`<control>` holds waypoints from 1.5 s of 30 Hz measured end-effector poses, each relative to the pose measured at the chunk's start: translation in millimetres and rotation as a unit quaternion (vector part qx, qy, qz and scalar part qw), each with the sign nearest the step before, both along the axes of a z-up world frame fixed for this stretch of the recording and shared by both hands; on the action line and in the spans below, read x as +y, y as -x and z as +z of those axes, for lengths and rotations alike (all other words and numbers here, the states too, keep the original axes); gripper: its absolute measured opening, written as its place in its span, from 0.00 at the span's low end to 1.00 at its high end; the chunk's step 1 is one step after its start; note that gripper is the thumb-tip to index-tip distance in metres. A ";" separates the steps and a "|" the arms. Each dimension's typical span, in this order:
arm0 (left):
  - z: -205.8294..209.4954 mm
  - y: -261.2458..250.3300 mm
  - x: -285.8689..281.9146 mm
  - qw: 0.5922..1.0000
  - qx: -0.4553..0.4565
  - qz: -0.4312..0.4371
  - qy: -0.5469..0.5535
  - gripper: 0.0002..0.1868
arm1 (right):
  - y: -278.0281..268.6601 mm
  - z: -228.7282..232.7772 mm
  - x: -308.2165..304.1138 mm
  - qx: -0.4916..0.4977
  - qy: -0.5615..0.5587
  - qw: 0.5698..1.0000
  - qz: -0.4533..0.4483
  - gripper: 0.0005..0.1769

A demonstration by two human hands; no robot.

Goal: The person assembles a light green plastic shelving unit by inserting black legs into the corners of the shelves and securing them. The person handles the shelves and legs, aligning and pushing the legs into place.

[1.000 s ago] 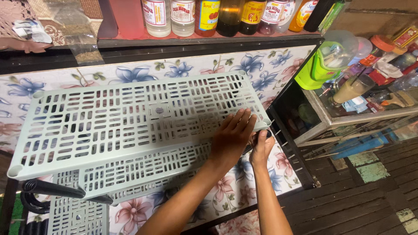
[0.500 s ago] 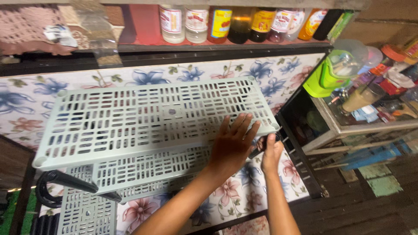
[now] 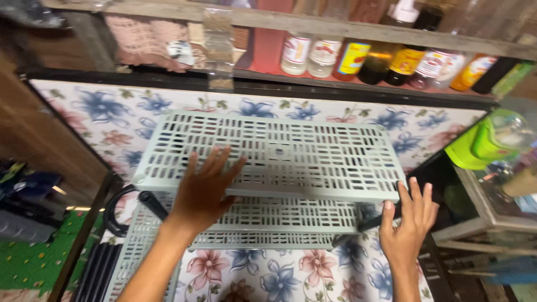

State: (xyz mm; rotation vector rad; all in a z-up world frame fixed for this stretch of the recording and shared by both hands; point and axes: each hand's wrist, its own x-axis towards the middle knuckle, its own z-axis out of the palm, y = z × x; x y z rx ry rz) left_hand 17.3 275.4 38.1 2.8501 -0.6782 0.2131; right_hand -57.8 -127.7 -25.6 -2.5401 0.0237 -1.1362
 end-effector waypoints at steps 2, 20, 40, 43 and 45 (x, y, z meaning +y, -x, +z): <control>2.5 5.1 27.0 0.999 -0.008 0.043 -0.018 0.50 | -1.9 5.4 9.8 0.021 0.035 0.999 0.007 0.26; -24.6 24.6 85.2 0.978 -0.147 0.121 0.083 0.40 | -26.7 25.3 130.3 0.065 0.123 0.984 0.109 0.32; -19.9 -4.0 135.4 0.854 0.106 0.052 0.506 0.35 | -62.0 76.8 312.0 0.233 0.233 0.845 0.422 0.33; -22.7 -19.0 140.1 0.837 0.153 0.082 0.518 0.38 | -82.0 82.0 329.0 0.274 0.200 0.829 0.444 0.34; -26.2 -29.0 143.6 0.822 0.169 0.078 0.538 0.40 | -98.3 84.1 336.9 0.309 0.178 0.821 0.446 0.36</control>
